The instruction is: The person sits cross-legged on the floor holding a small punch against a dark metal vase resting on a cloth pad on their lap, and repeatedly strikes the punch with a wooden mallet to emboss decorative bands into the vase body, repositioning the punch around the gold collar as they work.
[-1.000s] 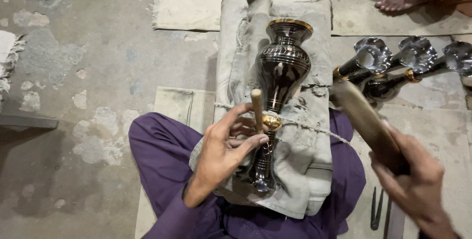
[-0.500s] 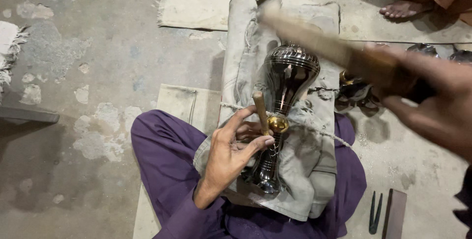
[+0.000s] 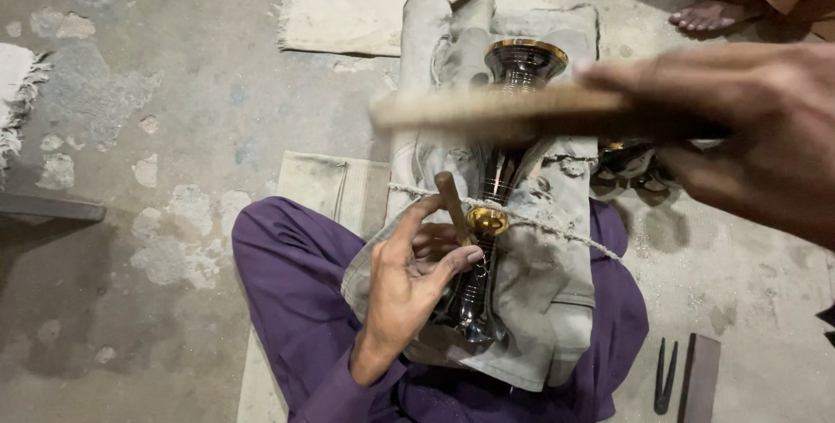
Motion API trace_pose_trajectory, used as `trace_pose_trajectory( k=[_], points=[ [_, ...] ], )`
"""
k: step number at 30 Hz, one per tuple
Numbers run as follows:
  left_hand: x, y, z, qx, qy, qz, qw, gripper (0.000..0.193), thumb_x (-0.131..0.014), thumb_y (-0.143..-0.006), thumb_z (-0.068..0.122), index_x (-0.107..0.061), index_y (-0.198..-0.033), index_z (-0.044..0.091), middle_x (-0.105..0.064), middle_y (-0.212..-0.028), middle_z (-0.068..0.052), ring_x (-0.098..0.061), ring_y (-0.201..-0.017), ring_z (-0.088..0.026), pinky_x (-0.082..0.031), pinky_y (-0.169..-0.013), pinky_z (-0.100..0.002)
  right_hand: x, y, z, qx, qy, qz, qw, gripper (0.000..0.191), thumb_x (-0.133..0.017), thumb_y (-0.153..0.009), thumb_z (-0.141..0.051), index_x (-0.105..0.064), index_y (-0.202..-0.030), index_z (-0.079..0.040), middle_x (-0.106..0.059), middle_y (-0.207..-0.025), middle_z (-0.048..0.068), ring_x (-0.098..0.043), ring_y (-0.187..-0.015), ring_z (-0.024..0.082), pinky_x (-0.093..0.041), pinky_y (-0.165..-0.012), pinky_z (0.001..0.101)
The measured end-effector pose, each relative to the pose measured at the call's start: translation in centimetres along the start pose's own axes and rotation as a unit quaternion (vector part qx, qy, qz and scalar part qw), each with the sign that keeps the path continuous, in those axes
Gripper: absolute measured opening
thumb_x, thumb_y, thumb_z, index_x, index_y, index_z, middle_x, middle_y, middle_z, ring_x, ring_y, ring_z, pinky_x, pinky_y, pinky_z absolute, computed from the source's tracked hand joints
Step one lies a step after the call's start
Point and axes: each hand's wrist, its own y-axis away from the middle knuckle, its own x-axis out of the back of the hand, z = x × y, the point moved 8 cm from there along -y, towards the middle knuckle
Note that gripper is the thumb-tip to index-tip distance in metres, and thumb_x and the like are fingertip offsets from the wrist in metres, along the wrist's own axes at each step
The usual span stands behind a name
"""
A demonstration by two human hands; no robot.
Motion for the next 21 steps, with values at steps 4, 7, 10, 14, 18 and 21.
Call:
trace_pose_trajectory(
  k=[4, 7, 10, 14, 18, 21],
  points=[
    [-0.1, 0.1, -0.4, -0.003, -0.030, 0.009, 1.000, 0.050, -0.071, -0.093, 0.003, -0.051, -0.139, 0.001, -0.080, -0.101, -0.015, -0.082, -0.093, -0.022, -0.067, -0.078, -0.033, 0.3, -0.6, -1.5, 0.007, 0.050, 0.008, 0.999, 0.067, -0.074, -0.079, -0.007, -0.065, -0.144, -0.021, -0.079, -0.109, 0.008, -0.078, -0.082, 0.020, -0.066, -0.076, 0.0354],
    [0.0, 0.5, -0.5, -0.006, -0.024, 0.017, 1.000, 0.049, -0.070, -0.094, 0.001, -0.050, -0.139, 0.000, -0.080, -0.102, -0.015, -0.082, -0.094, -0.023, -0.067, -0.078, -0.033, 0.9, -0.6, -2.1, -0.003, 0.050, 0.022, 0.998, 0.064, -0.071, -0.084, -0.008, -0.065, -0.146, -0.021, -0.079, -0.108, 0.008, -0.077, -0.079, 0.019, -0.065, -0.077, 0.0350],
    [0.2, 1.0, -0.4, -0.001, 0.000, 0.030, 1.000, 0.051, -0.068, -0.095, 0.000, -0.046, -0.141, -0.001, -0.078, -0.104, -0.015, -0.082, -0.096, -0.023, -0.067, -0.080, -0.033, 0.5, -0.6, -2.6, 0.014, 0.015, -0.027, 0.999, 0.053, -0.071, -0.090, -0.016, -0.066, -0.142, -0.025, -0.079, -0.100, 0.004, -0.076, -0.072, 0.018, -0.062, -0.066, 0.0365],
    [0.2, 1.7, 0.2, -0.028, -0.024, 0.047, 0.998, 0.055, -0.071, -0.094, 0.002, -0.046, -0.143, 0.000, -0.080, -0.100, -0.014, -0.082, -0.091, -0.021, -0.068, -0.078, -0.031, 1.9, -0.3, -3.5, 0.046, 0.101, 0.011, 0.994, 0.053, -0.069, -0.090, -0.016, -0.065, -0.142, -0.021, -0.079, -0.103, 0.001, -0.076, -0.078, 0.014, -0.064, -0.071, 0.0345],
    [0.4, 2.3, -0.3, -0.012, -0.103, 0.090, 0.991, 0.062, -0.078, -0.089, 0.006, -0.046, -0.142, 0.003, -0.082, -0.092, -0.010, -0.080, -0.072, -0.016, -0.064, -0.061, -0.029, 2.4, 0.2, -4.1, -0.007, 0.060, -0.021, 0.998, 0.057, -0.069, -0.089, -0.018, -0.060, -0.145, -0.023, -0.078, -0.101, 0.003, -0.075, -0.069, 0.014, -0.063, -0.060, 0.0322],
    [0.1, 3.2, 0.8, -0.102, -0.083, 0.097, 0.987, 0.060, -0.078, -0.093, 0.005, -0.047, -0.144, 0.004, -0.078, -0.093, -0.008, -0.079, -0.081, -0.015, -0.068, -0.072, -0.027, 3.4, 0.8, -6.0, 0.054, 0.106, 0.000, 0.993, 0.067, -0.073, -0.078, -0.020, -0.061, -0.144, -0.022, -0.077, -0.098, 0.002, -0.075, -0.074, 0.016, -0.062, -0.066, 0.0370]
  ],
)
